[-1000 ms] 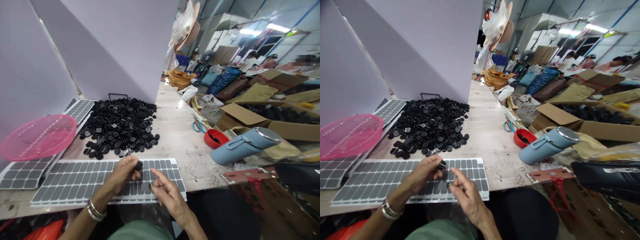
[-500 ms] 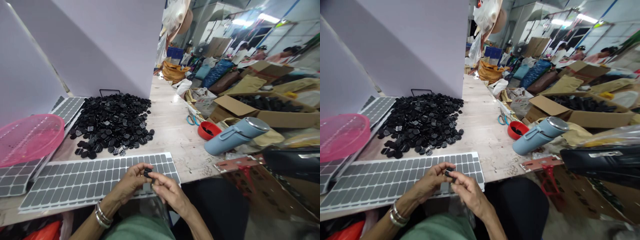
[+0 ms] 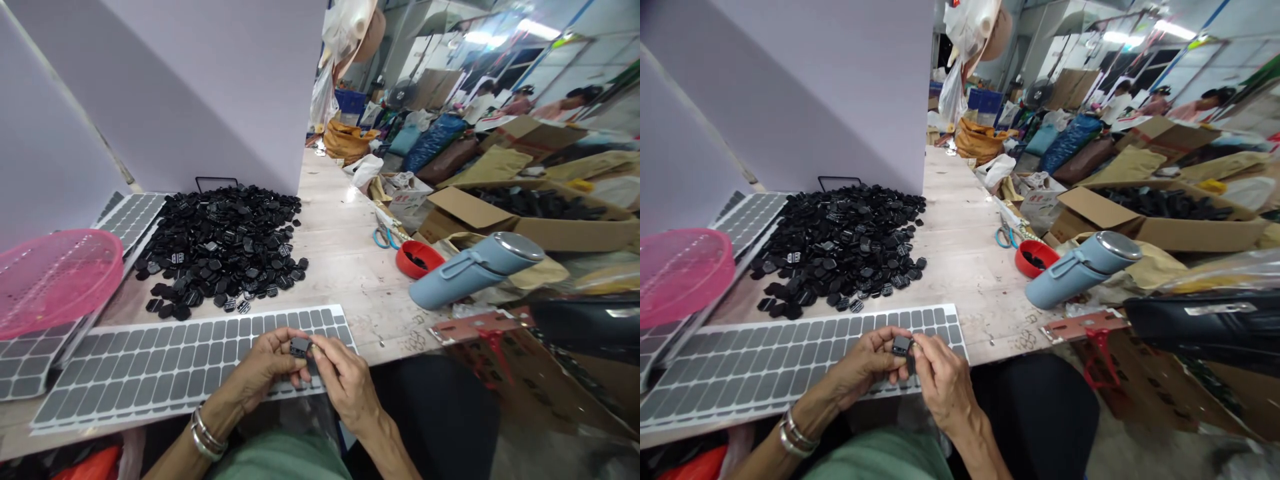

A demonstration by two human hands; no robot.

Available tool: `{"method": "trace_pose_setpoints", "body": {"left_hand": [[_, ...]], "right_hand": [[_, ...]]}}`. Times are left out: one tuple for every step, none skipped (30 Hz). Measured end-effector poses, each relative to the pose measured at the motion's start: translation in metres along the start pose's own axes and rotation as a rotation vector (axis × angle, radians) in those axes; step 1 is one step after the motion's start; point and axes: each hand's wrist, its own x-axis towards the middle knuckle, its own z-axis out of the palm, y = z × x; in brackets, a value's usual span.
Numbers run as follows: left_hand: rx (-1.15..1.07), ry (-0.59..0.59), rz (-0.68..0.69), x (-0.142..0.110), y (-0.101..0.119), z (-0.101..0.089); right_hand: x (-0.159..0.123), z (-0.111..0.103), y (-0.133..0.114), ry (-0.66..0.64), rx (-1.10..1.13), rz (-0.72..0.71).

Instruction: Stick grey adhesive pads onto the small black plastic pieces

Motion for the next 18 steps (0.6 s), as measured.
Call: {"method": "trace_pose_setpoints", "body": {"left_hand": [[-0.008, 0.001, 0.000, -0.0002, -0.0002, -0.0003], [-0.016, 0.002, 0.000, -0.0004, -0.0002, -0.0003], [-0.023, 0.001, -0.001, -0.0007, -0.0001, -0.0001], [-0.028, 0.001, -0.001, -0.0009, 0.0002, 0.0001], [-0.033, 0.001, -0.002, -0.0011, 0.0004, 0.0004], [-0.035, 0.001, -0.003, -0.0012, 0.0006, 0.0005], [-0.037, 0.001, -0.004, -0.0011, 0.0008, 0.0006], [-0.038, 0.001, -0.003, -0.0010, 0.0009, 0.0006], [-0.040, 0.001, -0.004, -0.0008, 0.0010, 0.0006], [-0.043, 0.001, -0.004, -0.0006, 0.0011, 0.0006], [-0.043, 0.001, -0.004, -0.0004, 0.0012, 0.0006], [-0.042, 0.002, -0.005, -0.0002, 0.0013, 0.0007], [-0.040, 0.004, -0.006, -0.0002, 0.0014, 0.0008], [-0.037, 0.007, -0.005, -0.0001, 0.0015, 0.0009], [-0.034, 0.011, -0.004, -0.0001, 0.0016, 0.0009], [-0.032, 0.015, -0.003, -0.0001, 0.0017, 0.0009], [-0.031, 0.020, -0.004, -0.0001, 0.0018, 0.0009], [-0.031, 0.022, -0.004, -0.0001, 0.0018, 0.0009]], "right_hand": [[0.0004, -0.0007, -0.0005, -0.006, -0.009, -0.008], [0.0008, -0.0015, -0.0010, -0.010, -0.019, -0.018], [0.0010, -0.0022, -0.0013, -0.011, -0.027, -0.027], [0.0010, -0.0029, -0.0016, -0.011, -0.033, -0.036], [0.0009, -0.0033, -0.0017, -0.012, -0.035, -0.042], [0.0006, -0.0036, -0.0017, -0.015, -0.033, -0.044], [0.0004, -0.0036, -0.0016, -0.019, -0.027, -0.044], [0.0002, -0.0036, -0.0015, -0.020, -0.018, -0.044], [0.0001, -0.0035, -0.0014, -0.014, -0.008, -0.045], [0.0001, -0.0034, -0.0012, -0.004, 0.000, -0.047], [0.0003, -0.0033, -0.0012, 0.009, 0.007, -0.046], [0.0005, -0.0032, -0.0012, 0.017, 0.010, -0.043], [0.0009, -0.0031, -0.0013, 0.019, 0.011, -0.038], [0.0012, -0.0029, -0.0014, 0.018, 0.008, -0.035], [0.0014, -0.0028, -0.0017, 0.011, 0.003, -0.034], [0.0016, -0.0026, -0.0019, 0.001, -0.004, -0.034], [0.0016, -0.0023, -0.0022, -0.006, -0.012, -0.038], [0.0016, -0.0021, -0.0024, -0.010, -0.021, -0.042]]}}
